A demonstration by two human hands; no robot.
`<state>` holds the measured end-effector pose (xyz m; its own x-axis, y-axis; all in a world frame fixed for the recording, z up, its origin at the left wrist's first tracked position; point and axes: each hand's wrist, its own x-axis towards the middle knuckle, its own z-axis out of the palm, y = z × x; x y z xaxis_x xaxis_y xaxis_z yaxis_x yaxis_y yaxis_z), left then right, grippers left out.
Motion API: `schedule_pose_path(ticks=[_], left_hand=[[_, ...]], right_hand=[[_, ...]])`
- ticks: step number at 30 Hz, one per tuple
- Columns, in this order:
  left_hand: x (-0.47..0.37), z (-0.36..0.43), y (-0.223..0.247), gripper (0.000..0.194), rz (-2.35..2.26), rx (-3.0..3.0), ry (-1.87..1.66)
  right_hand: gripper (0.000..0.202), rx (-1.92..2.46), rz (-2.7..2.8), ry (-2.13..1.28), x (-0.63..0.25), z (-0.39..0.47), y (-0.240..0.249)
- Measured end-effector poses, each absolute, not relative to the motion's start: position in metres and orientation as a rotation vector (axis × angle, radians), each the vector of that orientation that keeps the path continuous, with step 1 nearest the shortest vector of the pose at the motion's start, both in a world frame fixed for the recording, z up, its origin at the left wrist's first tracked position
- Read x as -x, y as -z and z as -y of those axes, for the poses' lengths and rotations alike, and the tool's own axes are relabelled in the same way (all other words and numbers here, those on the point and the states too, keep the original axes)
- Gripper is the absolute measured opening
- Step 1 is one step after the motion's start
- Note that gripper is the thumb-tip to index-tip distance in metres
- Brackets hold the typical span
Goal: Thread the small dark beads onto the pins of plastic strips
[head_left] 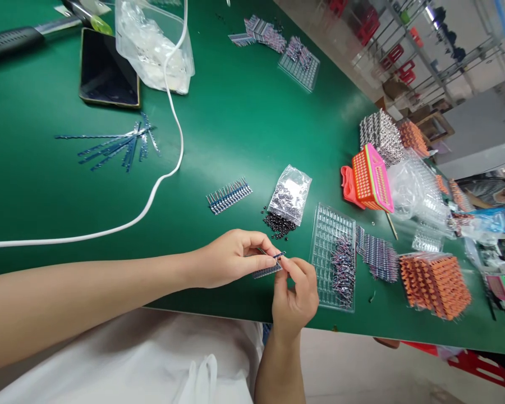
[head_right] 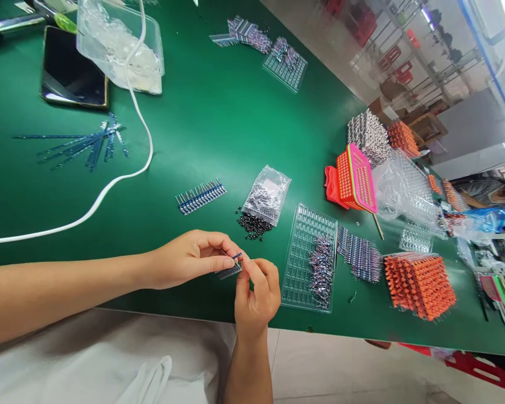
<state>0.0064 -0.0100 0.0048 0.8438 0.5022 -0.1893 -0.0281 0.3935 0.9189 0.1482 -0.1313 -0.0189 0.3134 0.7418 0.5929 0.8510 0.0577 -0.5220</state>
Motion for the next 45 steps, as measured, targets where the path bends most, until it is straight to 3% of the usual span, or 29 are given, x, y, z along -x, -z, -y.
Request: schedule_pose_path(ticks=[4,10,22,45], left_hand=[[-0.0067,0.0076,-0.0042,0.017,-0.506,-1.113,-0.311],[-0.0059,0.0057,-0.0057,0.015,-0.479,-1.061,-0.279],[-0.0077,0.0086,-0.0045,0.013,-0.470,-1.053,-0.301],[-0.0065,0.0095,-0.0016,0.016,-0.458,-1.181,-0.344]], right_hand=[[0.029,1.691,1.579,0.236,-0.1566,0.1336,0.0188],[0.017,1.748,1.488,0.264,-0.1544,0.1353,0.0233],[0.022,1.743,1.483,0.400,-0.1525,0.1326,0.0262],[0.022,1.694,1.409,0.171,-0.1526,0.1315,0.0275]])
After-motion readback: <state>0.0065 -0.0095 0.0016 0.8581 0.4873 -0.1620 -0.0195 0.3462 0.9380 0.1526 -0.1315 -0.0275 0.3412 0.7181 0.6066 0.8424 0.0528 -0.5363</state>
